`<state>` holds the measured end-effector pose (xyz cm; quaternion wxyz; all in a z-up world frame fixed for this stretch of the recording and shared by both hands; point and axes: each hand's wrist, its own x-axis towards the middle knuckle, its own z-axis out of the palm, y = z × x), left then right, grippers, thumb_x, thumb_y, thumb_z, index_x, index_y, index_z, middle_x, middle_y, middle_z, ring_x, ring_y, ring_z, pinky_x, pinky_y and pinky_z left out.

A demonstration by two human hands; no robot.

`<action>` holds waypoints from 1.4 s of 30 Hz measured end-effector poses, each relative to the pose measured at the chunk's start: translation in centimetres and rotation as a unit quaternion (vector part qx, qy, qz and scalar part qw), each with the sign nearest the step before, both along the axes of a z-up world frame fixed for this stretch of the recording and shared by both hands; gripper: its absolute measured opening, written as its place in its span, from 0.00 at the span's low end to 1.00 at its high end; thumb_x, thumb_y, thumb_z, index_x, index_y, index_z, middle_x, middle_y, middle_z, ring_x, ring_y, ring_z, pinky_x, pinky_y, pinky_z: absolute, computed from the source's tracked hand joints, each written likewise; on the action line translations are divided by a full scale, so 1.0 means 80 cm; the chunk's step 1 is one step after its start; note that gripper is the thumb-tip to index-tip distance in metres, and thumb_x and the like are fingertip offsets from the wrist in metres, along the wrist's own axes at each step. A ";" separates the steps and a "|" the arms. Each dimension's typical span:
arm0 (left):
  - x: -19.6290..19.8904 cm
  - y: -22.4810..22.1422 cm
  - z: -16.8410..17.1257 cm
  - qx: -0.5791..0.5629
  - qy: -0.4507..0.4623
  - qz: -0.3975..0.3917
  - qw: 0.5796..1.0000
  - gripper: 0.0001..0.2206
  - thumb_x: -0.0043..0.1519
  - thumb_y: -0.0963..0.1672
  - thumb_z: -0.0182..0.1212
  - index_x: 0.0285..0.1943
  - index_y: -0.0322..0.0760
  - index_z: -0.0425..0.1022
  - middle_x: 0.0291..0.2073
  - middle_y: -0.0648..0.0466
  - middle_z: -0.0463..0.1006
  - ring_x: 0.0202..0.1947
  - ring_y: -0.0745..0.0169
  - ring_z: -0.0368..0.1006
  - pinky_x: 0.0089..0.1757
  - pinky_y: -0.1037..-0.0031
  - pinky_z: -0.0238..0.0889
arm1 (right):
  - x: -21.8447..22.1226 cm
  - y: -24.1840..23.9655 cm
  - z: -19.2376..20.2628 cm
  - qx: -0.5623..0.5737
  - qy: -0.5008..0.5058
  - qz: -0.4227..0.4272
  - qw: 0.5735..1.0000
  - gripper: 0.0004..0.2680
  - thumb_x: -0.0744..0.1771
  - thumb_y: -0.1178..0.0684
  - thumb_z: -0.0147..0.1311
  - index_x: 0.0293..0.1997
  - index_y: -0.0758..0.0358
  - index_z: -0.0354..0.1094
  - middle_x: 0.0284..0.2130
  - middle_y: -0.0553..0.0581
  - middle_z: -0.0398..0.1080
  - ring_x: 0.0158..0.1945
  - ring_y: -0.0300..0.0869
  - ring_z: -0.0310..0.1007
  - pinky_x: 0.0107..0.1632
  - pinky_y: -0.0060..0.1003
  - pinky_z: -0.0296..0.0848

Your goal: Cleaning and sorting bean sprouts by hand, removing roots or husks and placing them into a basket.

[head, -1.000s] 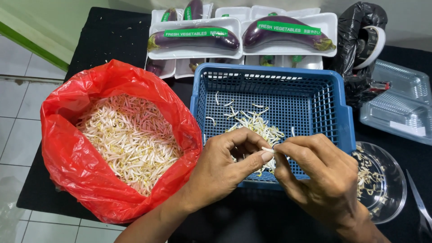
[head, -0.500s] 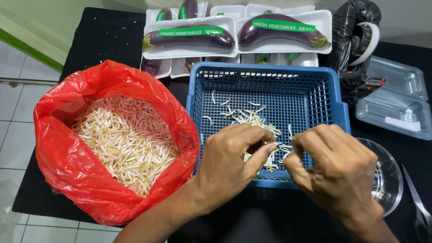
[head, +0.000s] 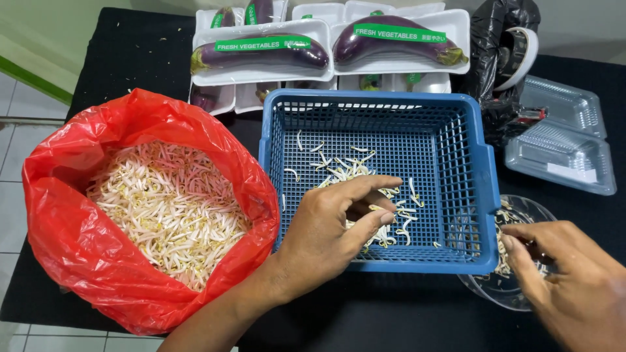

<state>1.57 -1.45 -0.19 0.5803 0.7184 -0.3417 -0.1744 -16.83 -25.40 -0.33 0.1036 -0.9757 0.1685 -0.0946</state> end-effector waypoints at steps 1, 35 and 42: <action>-0.003 -0.001 0.006 -0.031 0.069 -0.011 0.997 0.15 0.62 0.38 0.62 0.59 0.38 0.76 0.40 0.51 0.86 0.39 0.66 0.86 0.42 0.81 0.82 | 0.015 0.029 0.025 0.061 -0.047 0.029 0.997 0.05 0.67 0.61 0.59 0.45 0.67 0.78 0.37 0.58 0.78 0.38 0.42 0.78 0.44 0.34 0.75; -0.008 0.044 0.003 0.022 -0.269 0.071 0.960 0.14 0.63 0.38 0.64 0.59 0.34 0.75 0.54 0.46 0.79 0.59 0.44 0.74 0.60 0.57 0.67 | -0.027 -0.057 -0.114 0.088 -0.130 -0.043 0.987 0.07 0.76 0.62 0.47 0.46 0.74 0.70 0.39 0.66 0.65 0.42 0.52 0.64 0.53 0.45 0.62; 0.071 0.183 -0.016 0.352 -0.336 0.180 0.855 0.08 0.57 0.38 0.64 0.41 0.45 0.80 0.34 0.57 0.79 0.36 0.55 0.73 0.32 0.64 0.70 | -0.081 -0.196 -0.259 0.253 -0.052 -0.146 0.955 0.13 0.78 0.49 0.47 0.69 0.68 0.62 0.44 0.67 0.68 0.36 0.51 0.65 0.37 0.43 0.61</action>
